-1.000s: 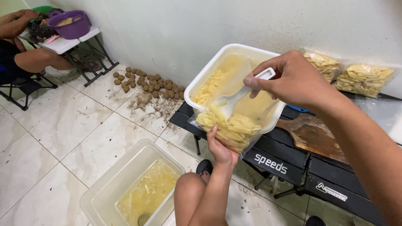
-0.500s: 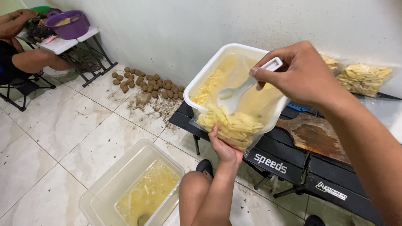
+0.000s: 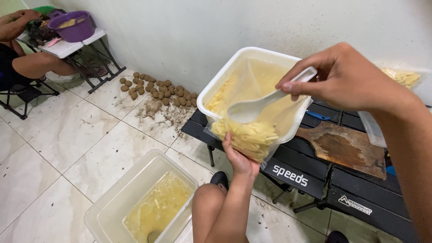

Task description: Scooping sliced food products from a water-filled container into a plastic bag using a spoon.

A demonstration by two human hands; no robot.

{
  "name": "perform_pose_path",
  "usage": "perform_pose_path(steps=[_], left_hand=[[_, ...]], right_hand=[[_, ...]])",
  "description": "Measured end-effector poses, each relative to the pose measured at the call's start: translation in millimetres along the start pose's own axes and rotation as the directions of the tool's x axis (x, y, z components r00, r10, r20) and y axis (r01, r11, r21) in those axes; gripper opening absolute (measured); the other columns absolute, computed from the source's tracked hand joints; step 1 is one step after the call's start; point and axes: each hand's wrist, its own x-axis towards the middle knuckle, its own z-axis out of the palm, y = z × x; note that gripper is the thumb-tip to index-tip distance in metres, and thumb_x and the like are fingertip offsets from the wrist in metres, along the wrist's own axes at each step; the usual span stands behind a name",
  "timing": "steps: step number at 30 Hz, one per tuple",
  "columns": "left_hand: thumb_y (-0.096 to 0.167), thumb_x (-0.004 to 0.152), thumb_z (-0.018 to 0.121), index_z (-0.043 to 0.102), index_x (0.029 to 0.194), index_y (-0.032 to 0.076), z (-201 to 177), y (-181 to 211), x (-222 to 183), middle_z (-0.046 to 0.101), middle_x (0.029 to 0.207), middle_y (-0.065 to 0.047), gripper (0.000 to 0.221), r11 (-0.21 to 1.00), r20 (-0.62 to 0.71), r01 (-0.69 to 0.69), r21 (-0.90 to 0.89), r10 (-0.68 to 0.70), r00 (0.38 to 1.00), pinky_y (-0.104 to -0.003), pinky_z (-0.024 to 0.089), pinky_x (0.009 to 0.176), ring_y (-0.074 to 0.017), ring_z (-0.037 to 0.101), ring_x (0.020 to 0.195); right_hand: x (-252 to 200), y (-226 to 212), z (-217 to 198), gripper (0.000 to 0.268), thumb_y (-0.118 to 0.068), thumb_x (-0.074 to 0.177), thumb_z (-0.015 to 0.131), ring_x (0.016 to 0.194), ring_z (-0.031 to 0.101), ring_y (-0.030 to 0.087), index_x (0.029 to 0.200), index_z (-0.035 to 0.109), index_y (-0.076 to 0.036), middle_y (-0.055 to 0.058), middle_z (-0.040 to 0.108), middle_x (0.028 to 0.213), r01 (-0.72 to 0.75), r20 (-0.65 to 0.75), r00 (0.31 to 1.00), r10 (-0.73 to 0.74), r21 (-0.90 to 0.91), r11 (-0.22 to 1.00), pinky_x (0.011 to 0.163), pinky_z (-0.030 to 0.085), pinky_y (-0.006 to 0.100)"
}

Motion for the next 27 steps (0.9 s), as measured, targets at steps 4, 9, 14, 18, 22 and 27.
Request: perform_pose_path(steps=[4, 9, 14, 18, 22, 27], left_hand=[[0.053, 0.083, 0.053, 0.053, 0.144, 0.013, -1.1, -3.5, -0.9, 0.062, 0.133, -0.017, 0.073, 0.999, 0.04, 0.044, 0.032, -0.046, 0.998, -0.054, 0.054, 0.099, -0.0379, 0.06, 0.123], [0.052, 0.085, 0.052, 0.05, 0.148, 0.014, 1.8, -1.3, -3.3, 0.06, 0.138, -0.017, 0.075, 1.0, 0.097, 0.014, 0.014, -0.015, 0.995, -0.054, 0.054, 0.101, -0.0388, 0.058, 0.127], [0.046, 0.083, 0.047, 0.056, 0.14, 0.013, -2.6, -4.1, -1.7, 0.063, 0.128, -0.016, 0.066, 1.0, 0.016, 0.014, 0.012, -0.014, 1.0, -0.052, 0.054, 0.094, -0.0376, 0.06, 0.12], [0.045, 0.081, 0.048, 0.051, 0.144, 0.014, 2.2, 0.2, -2.1, 0.06, 0.132, -0.015, 0.07, 0.997, 0.015, 0.002, 0.075, -0.004, 1.0, -0.052, 0.054, 0.097, -0.0353, 0.059, 0.123], [0.05, 0.085, 0.048, 0.052, 0.145, 0.015, 5.2, 4.0, 1.6, 0.062, 0.133, -0.015, 0.07, 0.993, -0.015, 0.052, 0.105, -0.05, 0.999, -0.05, 0.054, 0.095, -0.0349, 0.06, 0.124], [0.056, 0.084, 0.054, 0.048, 0.143, 0.012, 5.4, 6.4, 1.7, 0.062, 0.127, -0.019, 0.074, 0.976, 0.017, -0.031, 0.213, 0.028, 0.999, -0.055, 0.058, 0.095, -0.0382, 0.064, 0.119]], right_hand=[[3.2, 11.4, 2.3, 0.017, -0.024, 0.087, 0.08, 0.044, 0.028, 0.014, 0.097, 0.092, -0.018, 0.004, 0.079, 0.059, 0.079, 0.112, 0.991, -0.068, -0.096, 0.992, 0.046, 0.022, 0.03], [0.7, 11.7, -1.9, 0.018, -0.023, 0.087, 0.079, 0.049, 0.037, 0.015, 0.099, 0.092, -0.018, 0.002, 0.086, 0.072, 0.063, 0.12, 0.992, -0.049, -0.114, 0.992, 0.05, 0.029, 0.031], [-1.3, 21.4, 0.7, 0.019, -0.028, 0.085, 0.08, 0.043, 0.032, 0.014, 0.098, 0.092, -0.024, 0.003, 0.085, 0.065, 0.074, 0.131, 0.99, -0.054, -0.155, 0.985, 0.047, 0.024, 0.031], [-15.1, 34.7, 0.5, 0.017, -0.023, 0.089, 0.077, 0.039, 0.031, 0.014, 0.1, 0.089, -0.019, 0.007, 0.084, 0.068, 0.077, 0.029, 0.997, -0.075, -0.065, 0.995, 0.042, 0.024, 0.03], [-33.8, 78.2, 5.8, 0.015, -0.008, 0.101, 0.072, 0.067, 0.061, 0.015, 0.111, 0.075, 0.003, 0.016, 0.074, 0.091, 0.243, -0.357, 0.924, -0.141, 0.258, 0.935, 0.057, 0.044, 0.022], [-62.1, 159.5, 14.0, 0.022, -0.024, 0.102, 0.069, 0.06, 0.057, 0.005, 0.121, 0.073, -0.012, 0.003, 0.07, 0.088, 0.178, -0.417, 0.885, 0.209, 0.715, 0.676, 0.057, 0.042, 0.015]])
